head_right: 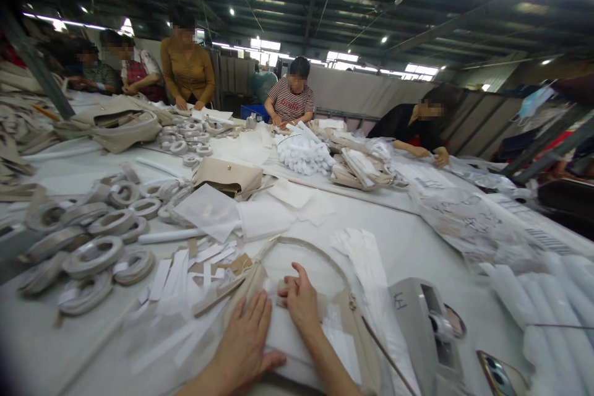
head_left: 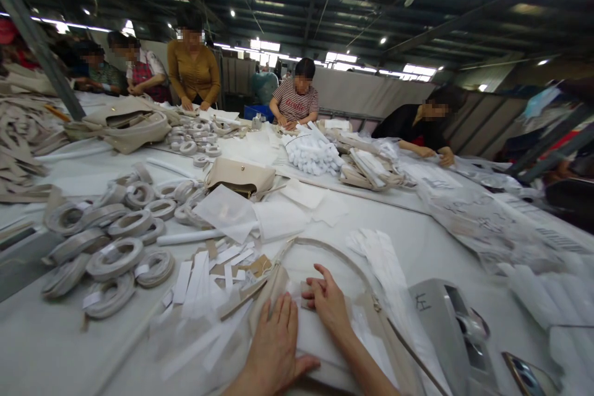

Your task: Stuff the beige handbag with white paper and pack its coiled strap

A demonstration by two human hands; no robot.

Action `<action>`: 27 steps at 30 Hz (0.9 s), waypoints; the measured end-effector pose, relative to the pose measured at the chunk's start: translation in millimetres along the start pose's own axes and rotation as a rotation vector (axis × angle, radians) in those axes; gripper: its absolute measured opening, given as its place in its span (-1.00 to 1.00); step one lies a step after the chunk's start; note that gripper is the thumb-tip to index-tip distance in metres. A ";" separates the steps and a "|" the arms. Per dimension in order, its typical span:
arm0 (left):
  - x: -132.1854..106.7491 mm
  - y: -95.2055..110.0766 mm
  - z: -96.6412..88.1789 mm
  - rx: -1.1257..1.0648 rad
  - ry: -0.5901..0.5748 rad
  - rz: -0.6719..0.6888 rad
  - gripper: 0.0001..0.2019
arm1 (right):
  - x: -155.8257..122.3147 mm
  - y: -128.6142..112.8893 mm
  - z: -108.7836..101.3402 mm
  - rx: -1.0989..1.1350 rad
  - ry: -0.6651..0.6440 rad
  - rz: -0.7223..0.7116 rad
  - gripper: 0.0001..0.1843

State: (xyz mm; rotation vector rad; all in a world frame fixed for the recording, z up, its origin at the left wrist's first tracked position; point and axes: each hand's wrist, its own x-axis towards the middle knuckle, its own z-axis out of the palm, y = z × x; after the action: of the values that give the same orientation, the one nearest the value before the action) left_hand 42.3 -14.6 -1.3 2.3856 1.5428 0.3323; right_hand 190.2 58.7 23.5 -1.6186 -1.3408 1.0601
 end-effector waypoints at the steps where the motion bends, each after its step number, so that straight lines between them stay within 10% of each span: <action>1: 0.1 0.9 -1.9 -0.007 -0.009 -0.008 0.03 | -0.4 -0.9 -3.7 -0.035 0.018 -0.031 -0.44; 12: 1.9 1.7 -13.8 -0.062 -0.074 0.002 -0.04 | 9.4 -7.8 6.9 -0.653 -0.110 -0.150 -0.48; 27: 3.6 2.3 -18.7 -0.022 -0.077 0.065 -0.12 | 21.2 -2.3 15.3 -0.601 0.001 -0.110 -0.65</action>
State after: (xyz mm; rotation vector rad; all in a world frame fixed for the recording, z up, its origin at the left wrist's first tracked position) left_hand 39.4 -10.3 17.2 2.4061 1.4233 0.2664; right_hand 177.3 80.7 17.5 -1.9309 -1.8410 0.6143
